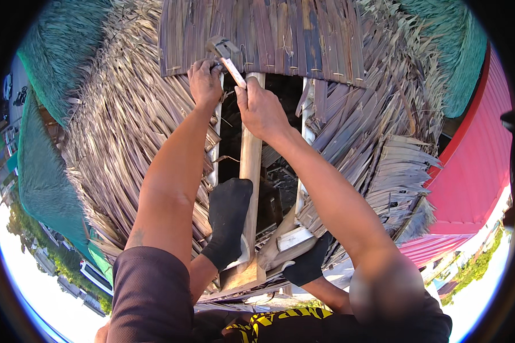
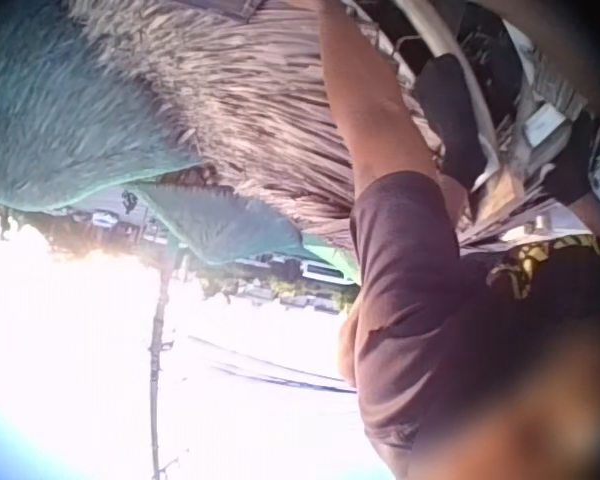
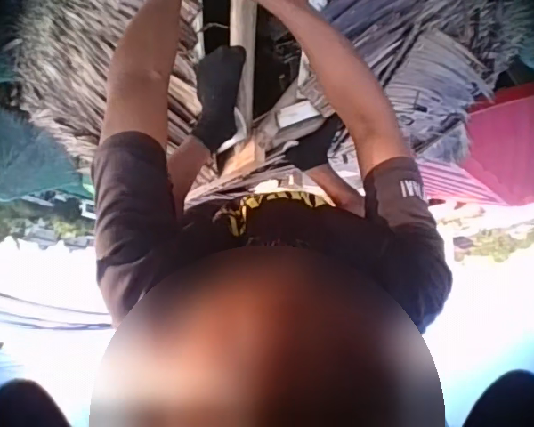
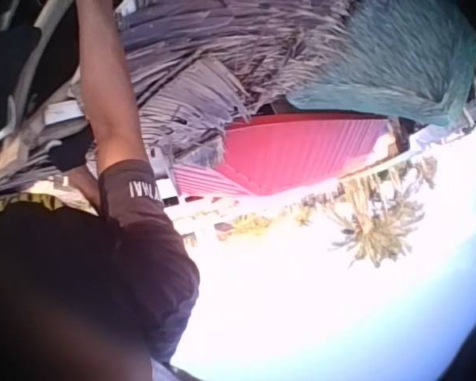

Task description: The person is on a thatched roof, using a hammer to drive nails into wooden strips to secure the thatch. They repeatedly position the thatch, place nails, and hammer them into the underlying structure.

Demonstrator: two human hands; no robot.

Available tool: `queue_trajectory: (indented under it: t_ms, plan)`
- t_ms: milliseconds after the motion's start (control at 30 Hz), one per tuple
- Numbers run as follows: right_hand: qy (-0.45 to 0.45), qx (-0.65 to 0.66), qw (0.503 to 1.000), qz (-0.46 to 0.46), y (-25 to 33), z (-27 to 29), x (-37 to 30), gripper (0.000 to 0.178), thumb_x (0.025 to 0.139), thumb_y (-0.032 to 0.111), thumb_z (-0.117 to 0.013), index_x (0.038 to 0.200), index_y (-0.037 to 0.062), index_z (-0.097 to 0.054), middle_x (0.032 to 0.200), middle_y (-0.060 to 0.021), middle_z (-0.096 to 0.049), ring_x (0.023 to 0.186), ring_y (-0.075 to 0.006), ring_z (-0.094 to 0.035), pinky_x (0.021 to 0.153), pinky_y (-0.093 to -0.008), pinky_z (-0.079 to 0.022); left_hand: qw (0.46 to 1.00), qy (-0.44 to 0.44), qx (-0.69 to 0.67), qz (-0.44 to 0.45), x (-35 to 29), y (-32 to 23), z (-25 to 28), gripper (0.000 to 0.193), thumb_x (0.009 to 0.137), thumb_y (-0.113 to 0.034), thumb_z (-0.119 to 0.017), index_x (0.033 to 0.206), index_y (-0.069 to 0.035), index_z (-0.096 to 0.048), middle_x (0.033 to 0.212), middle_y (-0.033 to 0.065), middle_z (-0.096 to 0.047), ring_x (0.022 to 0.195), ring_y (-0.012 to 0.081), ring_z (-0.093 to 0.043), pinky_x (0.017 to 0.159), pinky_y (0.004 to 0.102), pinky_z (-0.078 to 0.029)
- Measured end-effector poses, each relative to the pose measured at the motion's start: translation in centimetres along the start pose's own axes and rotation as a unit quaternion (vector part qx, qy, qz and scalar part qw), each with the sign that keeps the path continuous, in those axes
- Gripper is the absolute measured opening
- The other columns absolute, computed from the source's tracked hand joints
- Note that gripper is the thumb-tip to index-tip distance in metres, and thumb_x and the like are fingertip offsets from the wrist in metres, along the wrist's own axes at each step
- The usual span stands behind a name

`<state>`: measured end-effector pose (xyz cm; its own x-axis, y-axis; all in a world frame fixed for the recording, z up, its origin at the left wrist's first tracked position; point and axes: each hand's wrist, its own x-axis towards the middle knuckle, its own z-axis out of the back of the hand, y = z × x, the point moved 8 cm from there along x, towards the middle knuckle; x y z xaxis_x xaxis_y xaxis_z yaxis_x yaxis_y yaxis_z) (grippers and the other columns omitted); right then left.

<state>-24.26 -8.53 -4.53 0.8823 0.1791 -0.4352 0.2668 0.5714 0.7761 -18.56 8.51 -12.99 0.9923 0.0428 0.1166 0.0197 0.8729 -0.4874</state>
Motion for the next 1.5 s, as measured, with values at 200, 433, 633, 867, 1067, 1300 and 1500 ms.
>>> queue_trajectory:
  t_ms: [200,433,633,867,1067,1300,1500]
  plan:
    - [0.014,-0.051,0.998,-0.021,0.4,-0.3,1.5,0.036,0.102,0.028,-0.048,0.102,-0.0072,-0.055,0.090,-0.0319,-0.069,0.084,-0.0489,-0.068,0.076,-0.0564,-0.053,0.998,-0.004,0.014,-0.053,0.0,-1.1,0.3,0.018,0.088,-0.010,-0.064,0.104,-0.005,-0.069,0.113,0.0117,-0.066,0.107,0.0354,-0.058,0.095,0.0436,-0.043]
    - [-0.024,-0.069,0.997,-0.038,0.5,1.2,1.5,0.036,0.103,0.029,-0.048,0.099,-0.0063,-0.055,0.083,-0.0317,-0.067,0.080,-0.0526,-0.064,0.070,-0.0586,-0.052,0.990,0.140,0.028,0.018,0.5,-1.3,1.3,0.053,0.084,-0.029,-0.075,0.125,0.001,-0.060,0.134,0.0173,-0.056,0.125,0.0352,-0.051,0.107,0.0451,-0.038]
    - [-0.049,0.003,0.998,0.031,2.3,3.2,-1.0,0.032,0.102,0.026,-0.049,0.103,-0.0055,-0.051,0.081,-0.0313,-0.067,0.080,-0.0503,-0.067,0.071,-0.0570,-0.053,0.959,0.241,0.145,0.010,-3.4,-2.8,1.9,0.103,0.074,-0.033,-0.080,0.155,0.000,-0.026,0.162,0.0184,-0.025,0.152,0.0337,-0.020,0.122,0.0476,-0.025]
    - [-0.012,-0.092,0.996,-0.006,0.6,1.1,1.9,0.032,0.102,0.029,-0.049,0.100,-0.0035,-0.050,0.077,-0.0298,-0.067,0.076,-0.0489,-0.066,0.069,-0.0570,-0.053,0.939,0.286,0.187,0.027,-2.7,-2.7,1.1,0.099,0.073,-0.025,-0.079,0.154,0.001,-0.028,0.163,0.0154,-0.026,0.151,0.0308,-0.024,0.122,0.0433,-0.027]
    - [0.055,-0.153,0.986,-0.046,-0.9,0.6,1.5,0.034,0.102,0.032,-0.050,0.105,-0.0024,-0.054,0.081,-0.0283,-0.068,0.078,-0.0491,-0.066,0.069,-0.0568,-0.052,0.933,0.295,0.204,0.023,-3.1,-2.4,0.6,0.098,0.076,-0.027,-0.077,0.155,-0.001,-0.027,0.164,0.0149,-0.024,0.152,0.0291,-0.024,0.121,0.0434,-0.028]
    - [0.006,0.552,0.813,-0.184,-4.6,5.9,-4.7,0.043,0.103,0.051,-0.050,0.089,0.0111,-0.051,0.065,0.0025,-0.043,0.048,-0.0084,-0.042,0.046,-0.0285,-0.039,0.940,0.295,0.155,0.072,-0.9,-6.7,2.9,0.070,0.081,-0.022,-0.069,0.145,-0.003,-0.046,0.153,0.0152,-0.043,0.143,0.0335,-0.039,0.114,0.0459,-0.037]
    - [-0.106,0.831,0.542,-0.060,-10.8,13.1,-19.5,0.042,0.105,0.048,-0.046,0.085,0.0117,-0.053,0.074,-0.0017,-0.054,0.063,-0.0142,-0.058,0.061,-0.0313,-0.053,0.932,0.203,-0.241,-0.182,-9.3,-30.0,4.8,0.015,0.087,-0.002,-0.064,0.102,-0.005,-0.064,0.101,0.0134,-0.065,0.089,0.0344,-0.065,0.076,0.0420,-0.053]
